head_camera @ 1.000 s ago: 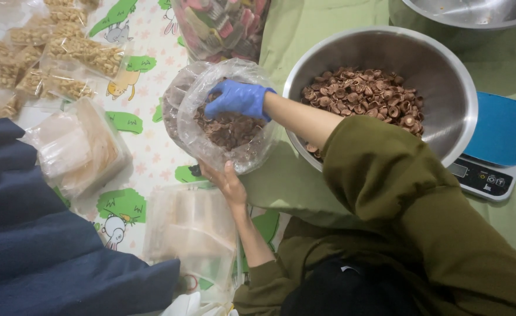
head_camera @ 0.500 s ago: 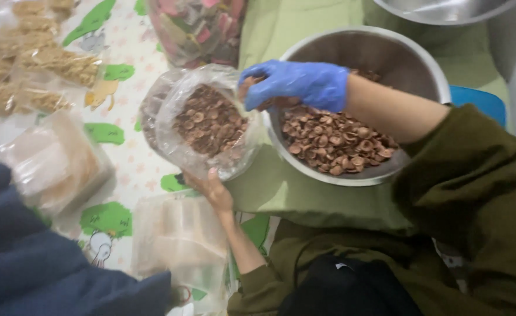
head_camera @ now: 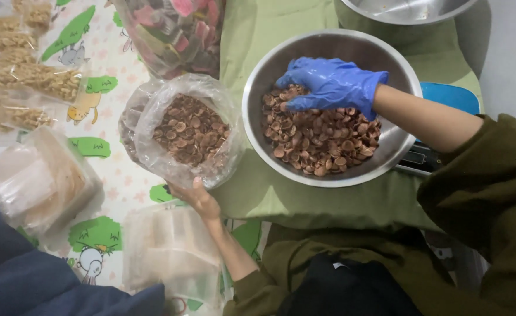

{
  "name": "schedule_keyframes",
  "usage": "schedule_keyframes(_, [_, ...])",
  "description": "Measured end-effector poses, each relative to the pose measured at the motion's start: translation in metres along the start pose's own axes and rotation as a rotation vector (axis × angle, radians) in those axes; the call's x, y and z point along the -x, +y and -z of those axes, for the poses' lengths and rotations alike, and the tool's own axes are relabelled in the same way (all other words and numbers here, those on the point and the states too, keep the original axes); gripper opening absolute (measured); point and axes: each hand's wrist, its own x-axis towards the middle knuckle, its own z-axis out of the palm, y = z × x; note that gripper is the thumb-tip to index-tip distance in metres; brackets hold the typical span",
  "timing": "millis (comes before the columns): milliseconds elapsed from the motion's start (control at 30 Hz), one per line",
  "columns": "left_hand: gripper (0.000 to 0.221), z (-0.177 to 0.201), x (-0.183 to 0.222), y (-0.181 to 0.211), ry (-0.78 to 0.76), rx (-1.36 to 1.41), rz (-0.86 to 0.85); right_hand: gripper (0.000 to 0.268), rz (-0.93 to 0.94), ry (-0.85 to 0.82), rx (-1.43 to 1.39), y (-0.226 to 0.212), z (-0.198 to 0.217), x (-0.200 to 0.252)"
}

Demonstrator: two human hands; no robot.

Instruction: The person transfers brown chocolate pieces from a clear plastic bag into a stainless steel bowl using gloved hands. The bowl sits on a digital scale, and the person repeatedly scoops and pours the pieces until the bag is emptied.

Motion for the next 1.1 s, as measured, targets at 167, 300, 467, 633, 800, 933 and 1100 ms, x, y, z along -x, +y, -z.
schedule_keyframes(167, [0.076,-0.002,0.001,-0.019,0.002,0.022,0.048,0.041,0.209,0.044,-0.142,-0.029,-0.016,-0.028])
schedule_keyframes(300, [0.076,-0.002,0.005,-0.026,0.007,-0.029,0.049,0.037,0.588,0.068,-0.381,-0.06,-0.051,-0.065])
schedule_keyframes(467, [0.08,-0.002,0.001,-0.041,-0.024,-0.018,0.097,0.037,0.7,0.045,-0.289,-0.084,-0.112,-0.135])
schedule_keyframes(633, [0.082,-0.003,0.0,-0.041,-0.037,0.035,0.129,0.064,0.49,0.028,-0.026,-0.096,-0.146,-0.185])
schedule_keyframes(800, [0.079,-0.002,0.002,-0.024,-0.058,0.041,0.125,0.108,0.188,-0.267,0.228,-0.112,-0.148,-0.185])
schedule_keyframes(933, [0.079,-0.001,0.004,-0.022,-0.035,0.051,0.134,0.086,0.292,-0.202,0.263,-0.105,-0.159,-0.196])
schedule_keyframes(1100, [0.078,-0.003,0.001,-0.026,-0.037,0.046,0.107,0.084,0.261,-0.265,0.285,-0.114,-0.154,-0.184])
